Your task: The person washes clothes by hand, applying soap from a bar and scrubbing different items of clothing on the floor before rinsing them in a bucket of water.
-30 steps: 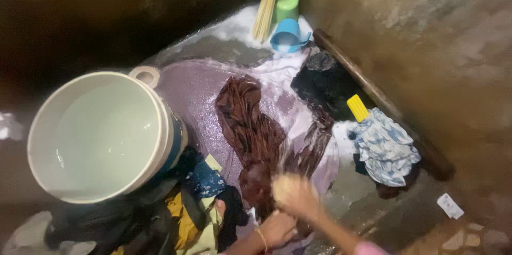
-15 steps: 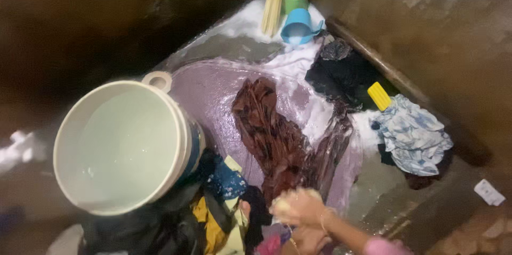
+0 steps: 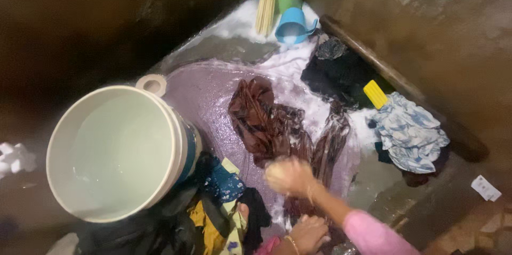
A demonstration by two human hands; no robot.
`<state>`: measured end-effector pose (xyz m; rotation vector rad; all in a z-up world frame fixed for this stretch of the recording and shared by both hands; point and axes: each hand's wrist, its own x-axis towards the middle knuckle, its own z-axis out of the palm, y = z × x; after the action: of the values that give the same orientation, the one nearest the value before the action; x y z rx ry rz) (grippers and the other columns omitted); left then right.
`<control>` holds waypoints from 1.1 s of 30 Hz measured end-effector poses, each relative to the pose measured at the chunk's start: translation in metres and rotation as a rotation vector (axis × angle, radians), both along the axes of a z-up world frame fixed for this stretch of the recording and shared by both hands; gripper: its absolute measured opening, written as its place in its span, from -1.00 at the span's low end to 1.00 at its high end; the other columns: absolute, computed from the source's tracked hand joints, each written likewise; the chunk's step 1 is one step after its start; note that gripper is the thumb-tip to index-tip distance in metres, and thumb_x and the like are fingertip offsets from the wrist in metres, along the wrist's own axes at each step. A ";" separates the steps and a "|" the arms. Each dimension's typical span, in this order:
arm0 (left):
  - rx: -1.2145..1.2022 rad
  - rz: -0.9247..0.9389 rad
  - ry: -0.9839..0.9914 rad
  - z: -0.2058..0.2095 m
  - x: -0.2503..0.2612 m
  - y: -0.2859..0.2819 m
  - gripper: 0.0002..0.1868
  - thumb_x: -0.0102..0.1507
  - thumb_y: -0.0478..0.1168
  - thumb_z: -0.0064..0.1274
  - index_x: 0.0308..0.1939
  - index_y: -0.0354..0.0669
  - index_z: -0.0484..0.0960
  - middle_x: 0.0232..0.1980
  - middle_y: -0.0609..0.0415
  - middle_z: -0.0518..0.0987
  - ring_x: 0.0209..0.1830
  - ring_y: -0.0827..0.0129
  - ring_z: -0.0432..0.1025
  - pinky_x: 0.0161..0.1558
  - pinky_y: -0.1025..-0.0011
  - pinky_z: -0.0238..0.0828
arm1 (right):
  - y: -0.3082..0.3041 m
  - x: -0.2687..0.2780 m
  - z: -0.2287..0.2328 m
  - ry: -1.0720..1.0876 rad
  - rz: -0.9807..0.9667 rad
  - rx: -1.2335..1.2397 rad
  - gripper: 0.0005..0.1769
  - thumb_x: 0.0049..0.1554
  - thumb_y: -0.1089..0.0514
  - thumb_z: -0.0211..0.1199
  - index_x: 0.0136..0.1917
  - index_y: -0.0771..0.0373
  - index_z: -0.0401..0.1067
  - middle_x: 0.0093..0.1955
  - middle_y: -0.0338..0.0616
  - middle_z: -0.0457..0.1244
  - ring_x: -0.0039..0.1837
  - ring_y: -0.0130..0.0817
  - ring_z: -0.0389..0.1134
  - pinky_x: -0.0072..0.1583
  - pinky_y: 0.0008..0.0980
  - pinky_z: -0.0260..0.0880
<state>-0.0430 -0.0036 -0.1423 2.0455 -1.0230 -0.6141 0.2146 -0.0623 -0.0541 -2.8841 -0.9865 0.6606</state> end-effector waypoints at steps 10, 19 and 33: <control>-0.053 0.008 -0.023 -0.010 0.003 0.001 -0.70 0.38 -0.01 0.08 -0.11 -0.19 0.56 -0.09 -0.07 0.50 0.06 0.02 0.40 0.09 0.06 0.21 | -0.010 -0.052 0.024 -0.163 0.015 0.054 -0.56 0.21 -0.26 -0.02 0.20 -0.03 0.38 -0.04 -0.19 0.32 -0.07 -0.26 0.44 -0.06 -0.18 0.54; 0.047 -0.217 0.000 0.021 0.037 0.001 -0.62 0.25 0.04 0.18 -0.02 -0.13 0.61 0.00 -0.06 0.54 0.12 0.03 0.42 0.13 0.02 0.28 | -0.061 0.147 0.023 -0.302 -0.543 0.067 -0.50 0.20 -0.27 0.15 0.38 -0.25 0.30 0.13 0.06 0.27 0.09 -0.09 0.33 0.05 -0.05 0.37; 0.245 0.073 -0.263 0.008 0.197 -0.040 -0.80 0.41 -0.21 0.01 0.10 0.02 0.62 0.16 0.06 0.59 0.30 0.15 0.41 0.27 0.09 0.34 | -0.156 -0.019 -0.009 -0.094 -0.939 0.293 -0.45 0.24 -0.27 0.17 0.38 0.01 0.34 0.19 0.06 0.30 0.19 0.04 0.34 0.19 0.02 0.43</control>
<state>0.1540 -0.0436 -0.1339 2.4171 -1.0576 -0.4579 0.1951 -0.2184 -0.0635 -2.6663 0.2980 0.2626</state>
